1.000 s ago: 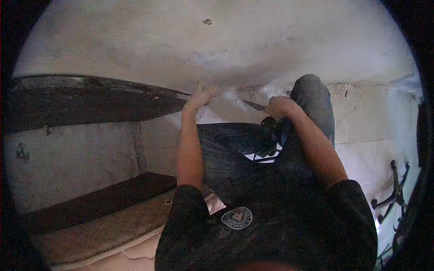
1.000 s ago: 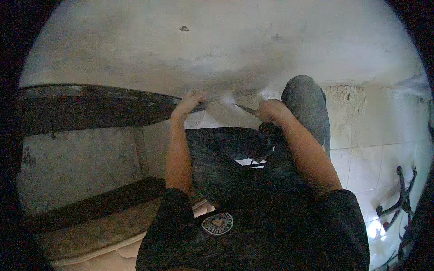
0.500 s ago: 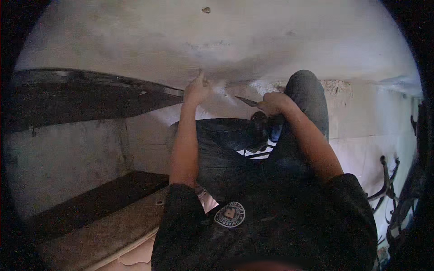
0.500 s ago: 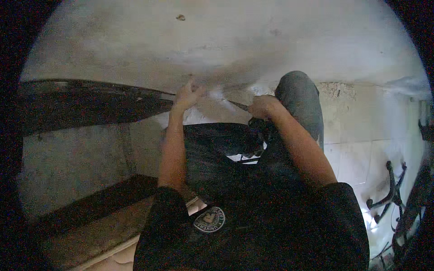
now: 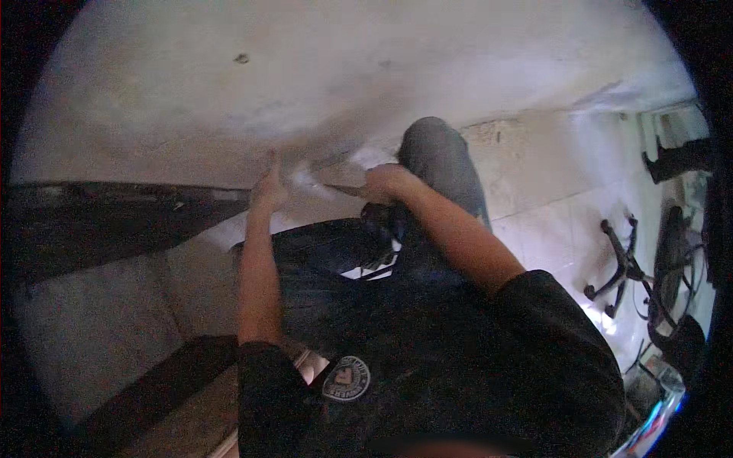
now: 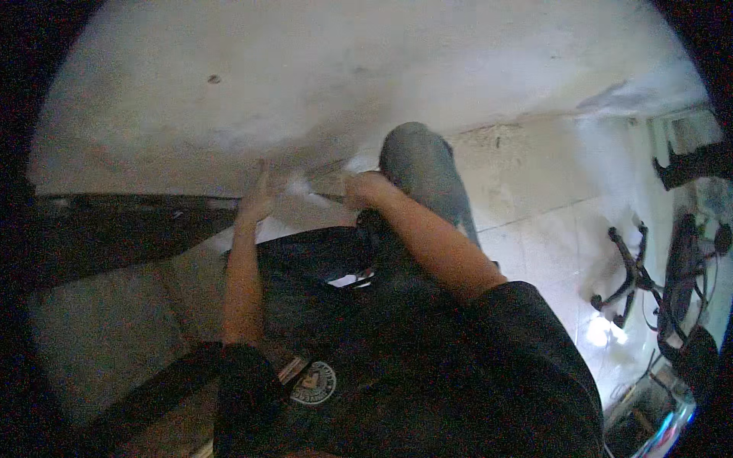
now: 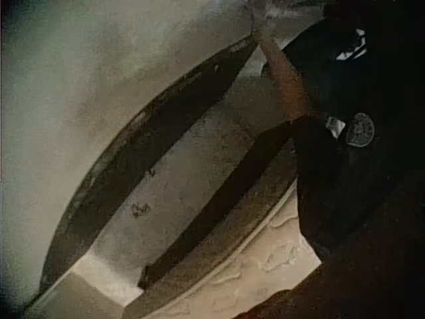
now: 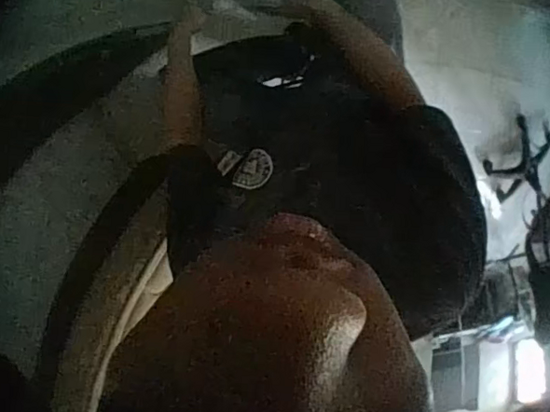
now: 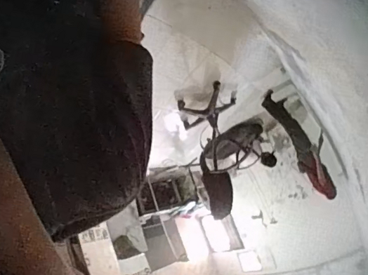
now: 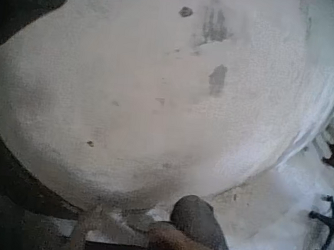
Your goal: The person scrapes and smooths a section of the ceiling with a putty knife.
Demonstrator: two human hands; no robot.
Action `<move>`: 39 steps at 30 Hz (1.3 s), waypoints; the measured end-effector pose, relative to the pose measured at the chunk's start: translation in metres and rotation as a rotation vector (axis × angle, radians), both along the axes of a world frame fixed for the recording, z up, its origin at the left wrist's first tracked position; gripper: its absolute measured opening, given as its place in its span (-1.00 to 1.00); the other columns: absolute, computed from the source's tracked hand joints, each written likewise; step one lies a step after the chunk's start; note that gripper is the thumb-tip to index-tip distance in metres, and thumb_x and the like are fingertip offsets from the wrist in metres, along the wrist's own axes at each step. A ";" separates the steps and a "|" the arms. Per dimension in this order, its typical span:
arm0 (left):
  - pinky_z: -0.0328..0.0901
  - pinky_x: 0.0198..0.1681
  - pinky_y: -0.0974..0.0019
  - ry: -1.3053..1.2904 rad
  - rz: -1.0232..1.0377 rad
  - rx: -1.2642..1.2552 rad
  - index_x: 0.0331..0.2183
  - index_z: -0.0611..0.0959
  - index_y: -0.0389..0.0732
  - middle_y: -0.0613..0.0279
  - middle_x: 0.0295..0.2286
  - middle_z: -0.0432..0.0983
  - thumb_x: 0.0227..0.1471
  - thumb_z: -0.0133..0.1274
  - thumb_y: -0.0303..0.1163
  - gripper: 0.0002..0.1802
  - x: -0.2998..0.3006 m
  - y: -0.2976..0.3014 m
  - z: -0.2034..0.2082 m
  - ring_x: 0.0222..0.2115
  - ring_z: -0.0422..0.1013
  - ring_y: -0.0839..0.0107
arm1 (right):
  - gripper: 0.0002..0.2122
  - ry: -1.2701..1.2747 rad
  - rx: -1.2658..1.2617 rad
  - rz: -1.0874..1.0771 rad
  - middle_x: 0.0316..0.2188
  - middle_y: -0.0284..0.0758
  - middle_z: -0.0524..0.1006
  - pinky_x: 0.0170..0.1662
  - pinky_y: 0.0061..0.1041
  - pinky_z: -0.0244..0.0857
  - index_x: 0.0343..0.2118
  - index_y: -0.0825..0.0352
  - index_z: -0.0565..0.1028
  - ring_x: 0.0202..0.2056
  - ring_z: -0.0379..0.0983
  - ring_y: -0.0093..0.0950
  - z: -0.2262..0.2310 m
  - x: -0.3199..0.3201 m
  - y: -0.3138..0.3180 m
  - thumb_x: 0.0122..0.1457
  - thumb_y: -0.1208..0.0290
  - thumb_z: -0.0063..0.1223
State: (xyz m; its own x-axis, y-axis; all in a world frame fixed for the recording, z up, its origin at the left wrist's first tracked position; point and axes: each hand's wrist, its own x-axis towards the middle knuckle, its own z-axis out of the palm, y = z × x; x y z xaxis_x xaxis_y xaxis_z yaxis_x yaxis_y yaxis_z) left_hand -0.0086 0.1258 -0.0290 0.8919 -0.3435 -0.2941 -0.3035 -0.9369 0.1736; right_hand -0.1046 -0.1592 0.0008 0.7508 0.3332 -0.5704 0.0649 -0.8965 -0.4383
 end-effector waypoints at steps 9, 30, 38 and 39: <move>0.08 0.22 0.02 0.162 0.155 -0.010 0.29 0.06 -0.06 -0.07 0.22 0.11 0.04 0.08 -0.02 -0.09 -0.009 -0.006 0.019 0.17 0.15 -0.12 | -0.69 -0.062 0.099 0.024 -0.30 -0.08 0.61 -0.15 -0.20 0.41 -0.30 0.37 0.62 -0.22 0.56 -0.15 0.006 -0.009 -0.004 0.04 0.29 -0.08; -0.29 0.34 -0.07 -0.969 -0.040 -0.067 0.31 -0.21 -0.21 -0.07 0.31 -0.38 -0.05 0.23 -0.17 0.16 -0.015 -0.040 0.073 0.33 -0.41 -0.01 | -0.71 -0.077 -0.025 0.105 -0.27 -0.15 0.61 -0.21 -0.19 0.41 -0.26 0.32 0.62 -0.18 0.56 -0.23 0.014 -0.005 0.004 -0.06 0.40 0.02; -0.41 0.34 -0.06 -0.612 0.112 0.128 0.30 -0.25 -0.23 -0.14 0.30 -0.48 -0.07 0.24 -0.17 0.20 -0.020 -0.023 0.047 0.33 -0.45 -0.03 | -0.72 -0.050 0.004 0.133 -0.25 -0.12 0.60 -0.17 -0.18 0.39 -0.27 0.35 0.62 -0.16 0.54 -0.19 0.022 -0.004 0.003 -0.06 0.42 0.03; -0.43 0.34 -0.06 -0.718 0.032 0.040 0.30 -0.25 -0.23 -0.13 0.30 -0.49 -0.05 0.22 -0.17 0.19 -0.018 -0.023 0.049 0.33 -0.47 -0.03 | -0.72 -0.039 0.003 0.151 -0.24 -0.12 0.60 -0.16 -0.18 0.39 -0.27 0.36 0.62 -0.16 0.53 -0.19 0.017 -0.002 0.004 -0.05 0.42 0.02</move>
State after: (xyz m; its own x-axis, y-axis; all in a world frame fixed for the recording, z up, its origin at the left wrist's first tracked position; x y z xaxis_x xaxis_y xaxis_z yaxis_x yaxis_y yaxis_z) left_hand -0.0268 0.1032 0.0198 0.8796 -0.3147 0.3568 -0.3020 -0.9488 -0.0924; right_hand -0.1070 -0.1550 0.0178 0.7136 0.4462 -0.5400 0.2165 -0.8736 -0.4358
